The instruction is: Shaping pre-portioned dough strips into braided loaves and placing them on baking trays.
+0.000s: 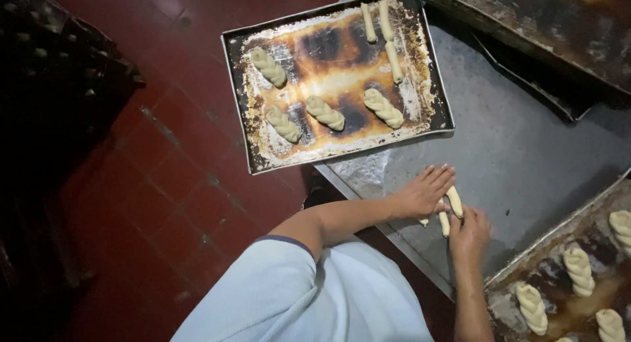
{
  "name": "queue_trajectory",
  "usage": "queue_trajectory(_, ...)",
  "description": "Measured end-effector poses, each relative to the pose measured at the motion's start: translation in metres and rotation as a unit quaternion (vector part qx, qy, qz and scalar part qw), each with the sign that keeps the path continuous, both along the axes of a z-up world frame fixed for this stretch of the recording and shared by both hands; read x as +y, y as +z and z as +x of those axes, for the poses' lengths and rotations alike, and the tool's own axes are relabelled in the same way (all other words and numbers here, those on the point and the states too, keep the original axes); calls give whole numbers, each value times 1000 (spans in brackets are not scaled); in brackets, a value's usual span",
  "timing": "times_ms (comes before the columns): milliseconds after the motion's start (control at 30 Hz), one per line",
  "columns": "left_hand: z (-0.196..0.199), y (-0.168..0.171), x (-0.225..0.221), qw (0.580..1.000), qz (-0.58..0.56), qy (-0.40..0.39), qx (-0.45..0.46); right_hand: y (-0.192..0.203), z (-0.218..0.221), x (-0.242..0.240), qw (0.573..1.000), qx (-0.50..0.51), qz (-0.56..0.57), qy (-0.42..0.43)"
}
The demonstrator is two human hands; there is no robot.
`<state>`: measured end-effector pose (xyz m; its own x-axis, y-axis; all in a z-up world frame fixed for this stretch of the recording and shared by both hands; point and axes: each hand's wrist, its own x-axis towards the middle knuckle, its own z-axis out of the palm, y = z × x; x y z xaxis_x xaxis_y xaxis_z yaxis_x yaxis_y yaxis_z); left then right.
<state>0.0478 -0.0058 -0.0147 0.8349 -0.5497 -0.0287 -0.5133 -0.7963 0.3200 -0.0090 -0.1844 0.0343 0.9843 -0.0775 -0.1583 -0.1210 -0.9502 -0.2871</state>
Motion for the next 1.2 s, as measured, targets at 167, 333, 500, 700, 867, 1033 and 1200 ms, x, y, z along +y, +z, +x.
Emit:
queue_trajectory(167, 5, -13, -2, 996, 59, -51, 51, -36, -7, -77, 985, -156, -56, 43)
queue_trajectory(333, 13, -8, 1, 991, 97, -62, 63, -32, -12, -70, 979, -162, -55, 108)
queue_trajectory(500, 13, -21, -4, 992, 65, -66, 85, 30, -44, 39, 992, -120, 37, 20)
queue_trajectory(700, 20, -35, -9, 985, -136, -2, 105, -26, -52, 58, 996, -85, 21, 27)
queue_trajectory(867, 25, -64, -30, 968, -200, 93, 119, -39, -81, 67, 981, -129, 52, 135)
queue_trajectory(1033, 4, -22, -13, 980, -150, 15, 130, 3, -96, 34, 982, -119, 132, 71)
queue_trajectory(1200, 3, -46, -16, 997, -2, -9, 72, 24, -39, -10, 985, -143, 96, 3)
